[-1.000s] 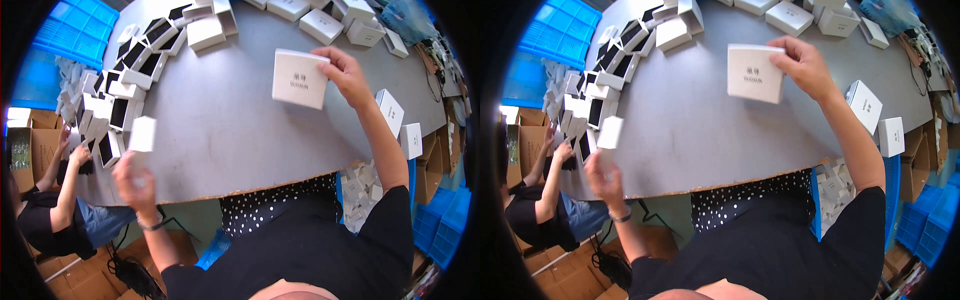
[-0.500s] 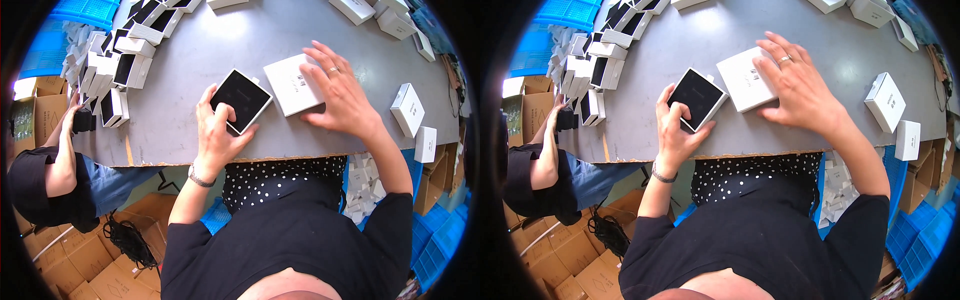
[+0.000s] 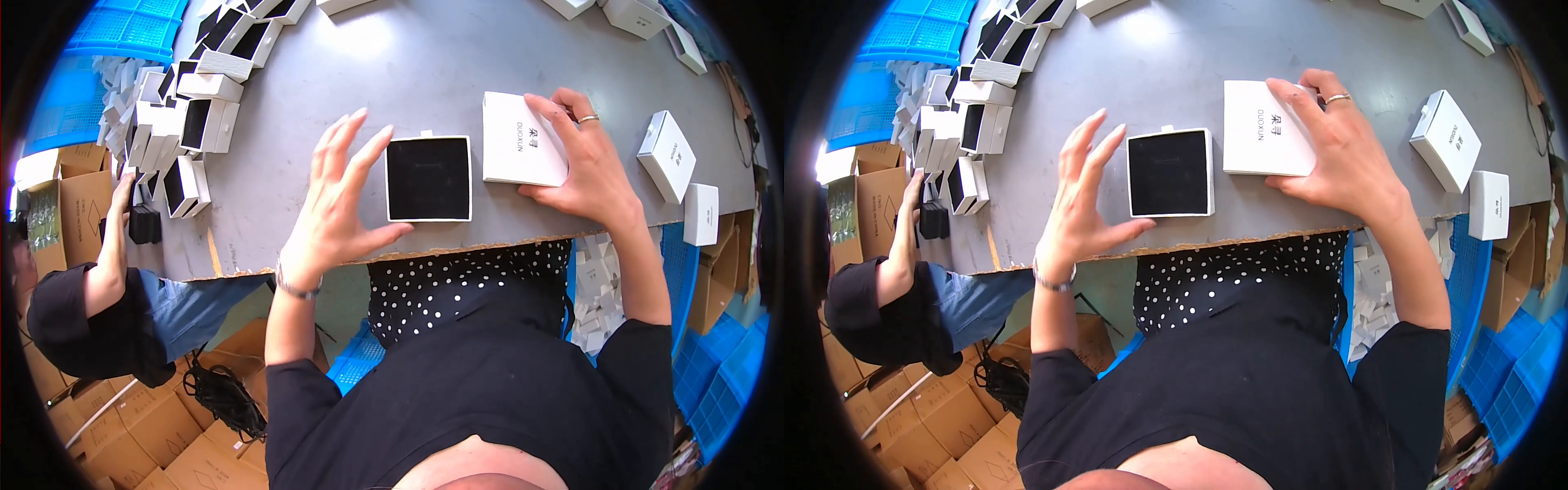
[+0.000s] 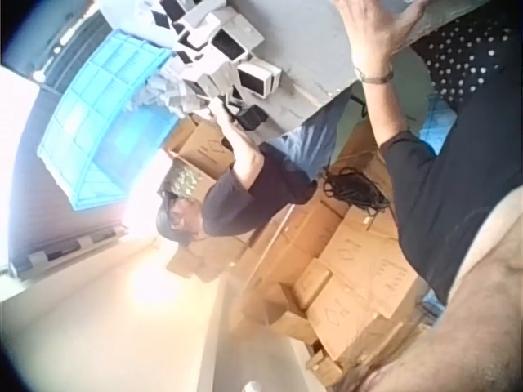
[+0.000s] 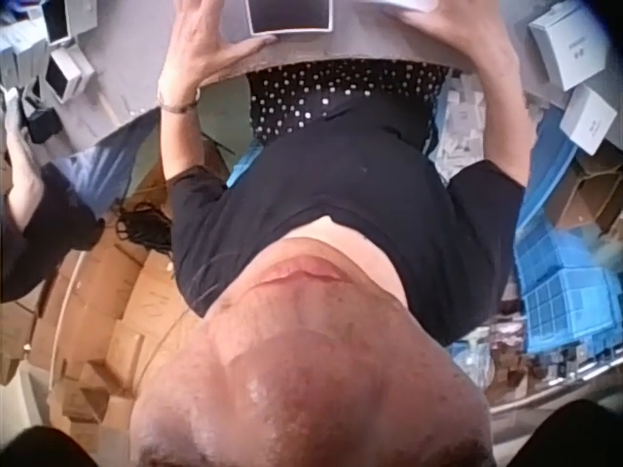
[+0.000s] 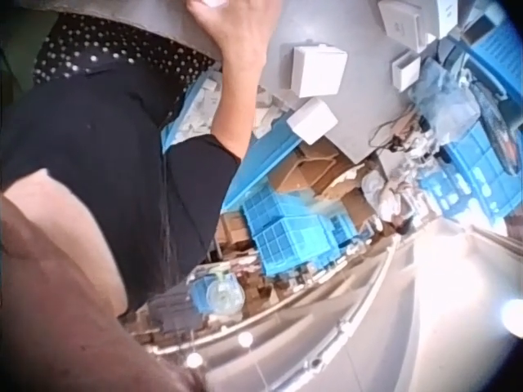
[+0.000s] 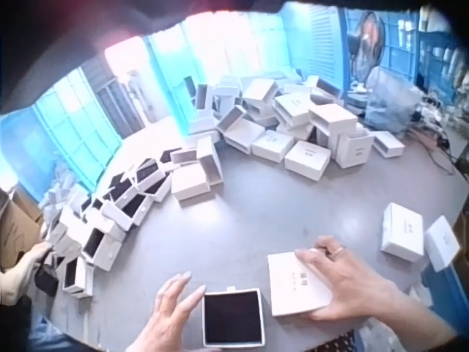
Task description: The person is assembling and packaging jewelry boxes by placing lids on the base and organizing them on a workbench.
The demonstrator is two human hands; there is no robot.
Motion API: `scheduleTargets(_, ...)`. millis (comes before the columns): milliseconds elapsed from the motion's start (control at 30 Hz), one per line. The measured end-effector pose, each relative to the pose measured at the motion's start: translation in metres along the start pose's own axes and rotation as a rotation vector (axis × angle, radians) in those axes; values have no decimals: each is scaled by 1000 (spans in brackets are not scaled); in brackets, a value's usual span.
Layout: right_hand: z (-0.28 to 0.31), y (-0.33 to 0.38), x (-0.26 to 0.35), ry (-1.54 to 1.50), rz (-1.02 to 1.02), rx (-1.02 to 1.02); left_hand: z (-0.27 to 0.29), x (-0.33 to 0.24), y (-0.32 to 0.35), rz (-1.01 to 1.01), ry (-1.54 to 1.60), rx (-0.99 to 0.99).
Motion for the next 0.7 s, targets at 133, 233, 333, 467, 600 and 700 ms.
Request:
scheduleTargets(133,5,14,-4,22,-39,-41,-28,-8,-14,-70,115,155)
scheduleTargets(233,11,28,-4,44,-122,-37,-35,-26,-6,192,-23,-35)
scheduleTargets(333,7,30,0,-58,-139,-1,-36,-43,1,235,67,64)
scheduleTargets(467,-6,11,1,-80,71,-1,-38,-31,-16,136,35,2)
scheduleTargets(600,-10,-1,5,-41,169,7,-54,-15,-26,97,139,-2)
scheduleTargets(700,-9,-1,0,-39,152,9,-59,-18,-24,92,209,7)
Point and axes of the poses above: each hand's wrist, its own y-axis away from the middle knuckle, its own z-axis out of the back of the hand, x = y × z, the point moved 2 cm from there along -y, towards the middle knuckle, and after that the axes turned 10 degrees about z, right-handed, at the moved point
